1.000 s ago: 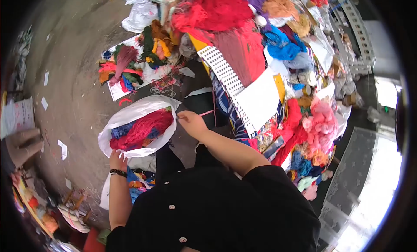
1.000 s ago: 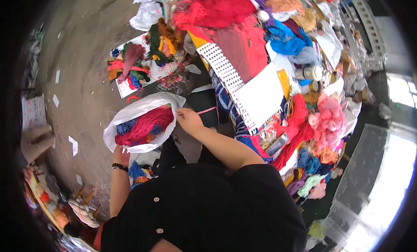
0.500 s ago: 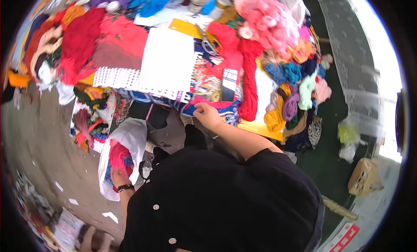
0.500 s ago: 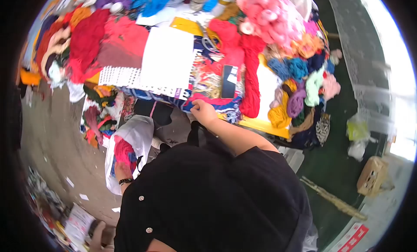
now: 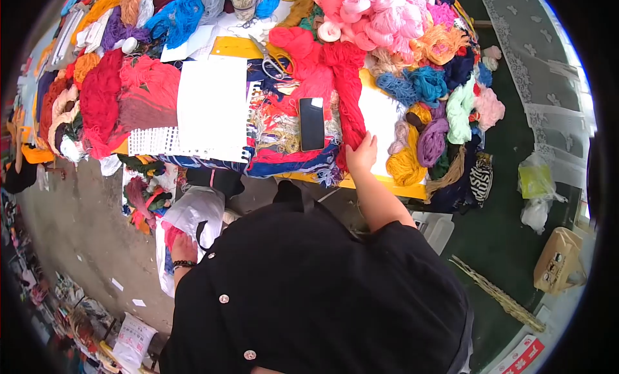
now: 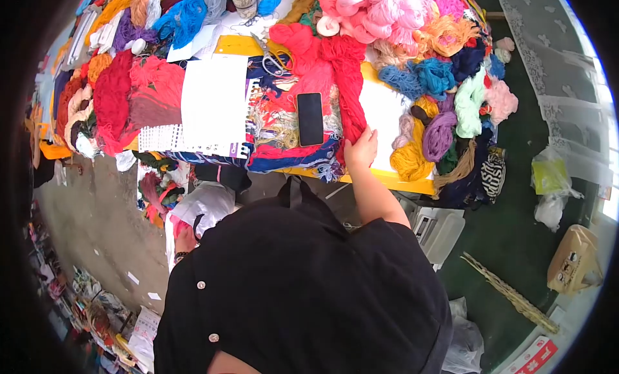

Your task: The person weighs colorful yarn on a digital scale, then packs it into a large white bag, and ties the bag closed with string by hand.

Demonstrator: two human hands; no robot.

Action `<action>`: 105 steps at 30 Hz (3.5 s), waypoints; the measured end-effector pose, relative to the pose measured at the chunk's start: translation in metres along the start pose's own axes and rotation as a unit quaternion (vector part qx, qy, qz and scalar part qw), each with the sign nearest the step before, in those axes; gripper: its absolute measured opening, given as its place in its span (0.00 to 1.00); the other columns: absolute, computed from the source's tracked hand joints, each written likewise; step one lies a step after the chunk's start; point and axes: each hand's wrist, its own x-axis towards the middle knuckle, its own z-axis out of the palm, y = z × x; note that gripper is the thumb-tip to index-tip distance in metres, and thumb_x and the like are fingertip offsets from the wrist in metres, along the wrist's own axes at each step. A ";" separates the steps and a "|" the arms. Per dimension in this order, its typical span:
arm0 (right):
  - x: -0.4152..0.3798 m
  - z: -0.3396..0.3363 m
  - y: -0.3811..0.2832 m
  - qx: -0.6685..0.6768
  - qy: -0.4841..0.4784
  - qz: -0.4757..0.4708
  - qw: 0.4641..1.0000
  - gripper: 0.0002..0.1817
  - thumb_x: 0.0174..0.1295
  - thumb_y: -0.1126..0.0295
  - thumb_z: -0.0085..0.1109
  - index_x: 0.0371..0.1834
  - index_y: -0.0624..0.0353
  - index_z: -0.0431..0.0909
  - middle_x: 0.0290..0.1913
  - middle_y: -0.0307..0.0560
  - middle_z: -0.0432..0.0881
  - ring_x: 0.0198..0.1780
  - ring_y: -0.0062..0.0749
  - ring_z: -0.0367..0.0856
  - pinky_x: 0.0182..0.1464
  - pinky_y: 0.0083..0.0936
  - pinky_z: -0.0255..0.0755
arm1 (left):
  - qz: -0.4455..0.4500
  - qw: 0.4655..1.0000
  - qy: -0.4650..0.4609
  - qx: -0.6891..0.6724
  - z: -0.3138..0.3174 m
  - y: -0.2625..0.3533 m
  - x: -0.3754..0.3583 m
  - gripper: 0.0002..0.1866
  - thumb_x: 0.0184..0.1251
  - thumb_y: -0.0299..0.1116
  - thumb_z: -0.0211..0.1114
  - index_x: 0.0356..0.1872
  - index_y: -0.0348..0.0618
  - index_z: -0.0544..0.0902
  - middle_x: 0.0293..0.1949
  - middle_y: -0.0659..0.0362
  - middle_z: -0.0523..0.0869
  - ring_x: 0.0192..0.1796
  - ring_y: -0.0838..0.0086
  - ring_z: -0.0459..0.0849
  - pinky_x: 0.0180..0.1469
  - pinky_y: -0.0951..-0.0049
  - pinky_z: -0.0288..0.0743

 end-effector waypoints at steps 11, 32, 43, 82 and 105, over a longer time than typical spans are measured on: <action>0.041 -0.021 0.013 0.306 -0.094 0.156 0.934 0.18 0.55 0.60 0.61 0.42 0.63 0.79 0.37 0.49 0.82 0.40 0.32 0.79 0.44 0.28 0.72 | 0.200 0.656 -0.134 0.715 -0.066 -0.033 0.011 0.23 0.59 0.40 0.59 0.56 0.51 0.69 0.52 0.61 0.75 0.49 0.65 0.76 0.48 0.55 0.69; 0.009 -0.287 -0.473 0.669 -0.280 -0.345 0.596 0.18 0.67 0.68 0.48 0.57 0.66 0.68 0.52 0.49 0.75 0.51 0.32 0.76 0.54 0.25 0.70 | -0.055 0.960 0.078 -0.262 -0.101 -0.094 -0.062 0.15 0.65 0.40 0.55 0.49 0.45 0.74 0.44 0.59 0.80 0.43 0.69 0.79 0.41 0.70 0.73; 0.036 -0.097 -0.817 0.490 -0.055 -0.426 0.758 0.29 0.48 0.55 0.63 0.45 0.69 0.72 0.41 0.58 0.80 0.45 0.49 0.78 0.48 0.35 0.71 | -0.106 0.885 0.259 -0.373 -0.209 -0.196 -0.062 0.07 0.64 0.39 0.55 0.39 0.52 0.74 0.33 0.64 0.81 0.31 0.72 0.77 0.32 0.67 0.71; -0.021 -0.095 -0.725 0.697 -0.253 -0.303 0.599 0.15 0.61 0.74 0.54 0.52 0.55 0.70 0.46 0.45 0.78 0.42 0.35 0.80 0.32 0.28 0.79 | -0.085 0.986 0.089 -0.111 -0.230 -0.185 -0.050 0.10 0.60 0.28 0.57 0.44 0.44 0.75 0.26 0.61 0.79 0.25 0.74 0.78 0.23 0.75 0.73; -0.019 -0.107 -0.988 0.590 -0.061 -0.446 0.670 0.13 0.54 0.75 0.60 0.43 0.65 0.75 0.37 0.47 0.81 0.36 0.31 0.79 0.38 0.28 0.74 | -0.014 0.992 0.102 -0.074 -0.234 -0.234 -0.042 0.06 0.60 0.27 0.54 0.37 0.43 0.77 0.23 0.61 0.77 0.23 0.76 0.75 0.22 0.75 0.68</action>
